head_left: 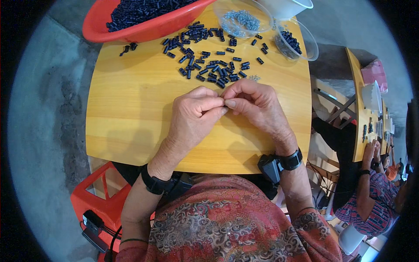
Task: The person assembles components by hand by picking up small metal pins and inserting them into black plastic connectors. They repeat this process several times, placing each assembled piece back onto the table.
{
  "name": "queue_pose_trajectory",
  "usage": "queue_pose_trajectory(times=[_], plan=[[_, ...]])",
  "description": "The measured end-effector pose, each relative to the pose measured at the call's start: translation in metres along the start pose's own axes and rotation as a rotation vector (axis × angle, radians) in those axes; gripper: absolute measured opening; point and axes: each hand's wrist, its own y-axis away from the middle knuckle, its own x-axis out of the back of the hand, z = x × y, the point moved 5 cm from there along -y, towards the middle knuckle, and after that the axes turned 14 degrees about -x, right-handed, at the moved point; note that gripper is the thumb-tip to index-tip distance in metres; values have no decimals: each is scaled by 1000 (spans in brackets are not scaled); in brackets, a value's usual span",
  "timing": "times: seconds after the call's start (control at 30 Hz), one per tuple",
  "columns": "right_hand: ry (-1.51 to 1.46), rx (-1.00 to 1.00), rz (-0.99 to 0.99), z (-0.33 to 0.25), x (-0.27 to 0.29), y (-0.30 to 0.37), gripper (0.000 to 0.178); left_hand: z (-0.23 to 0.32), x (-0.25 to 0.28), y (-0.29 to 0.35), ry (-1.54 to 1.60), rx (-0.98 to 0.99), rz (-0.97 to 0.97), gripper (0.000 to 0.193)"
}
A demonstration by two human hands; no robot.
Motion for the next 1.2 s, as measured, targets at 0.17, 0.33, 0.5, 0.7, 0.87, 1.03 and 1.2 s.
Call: queue_pose_trajectory(times=[0.17,0.33,0.5,0.7,0.87,1.03,1.2], plan=[[119,10,30,1,-2,1,7,5,1,3,-206,-119,-31,11],[157,-10,42,3,-3,-1,8,6,1,3,-255,-134,-41,9],[132,-18,41,3,-4,-2,8,6,1,4,-285,-129,-47,12],[166,-34,67,2,-4,-1,9,5,0,6,-307,-118,-44,12],[86,-57,26,0,-5,0,10,5,1,6,-321,-122,-26,10],[13,9,173,-20,2,6,17,7,-1,6,-301,-148,-30,7],[-240,311,200,-54,-15,0,36,6,-4,8,-296,-176,-52,7]])
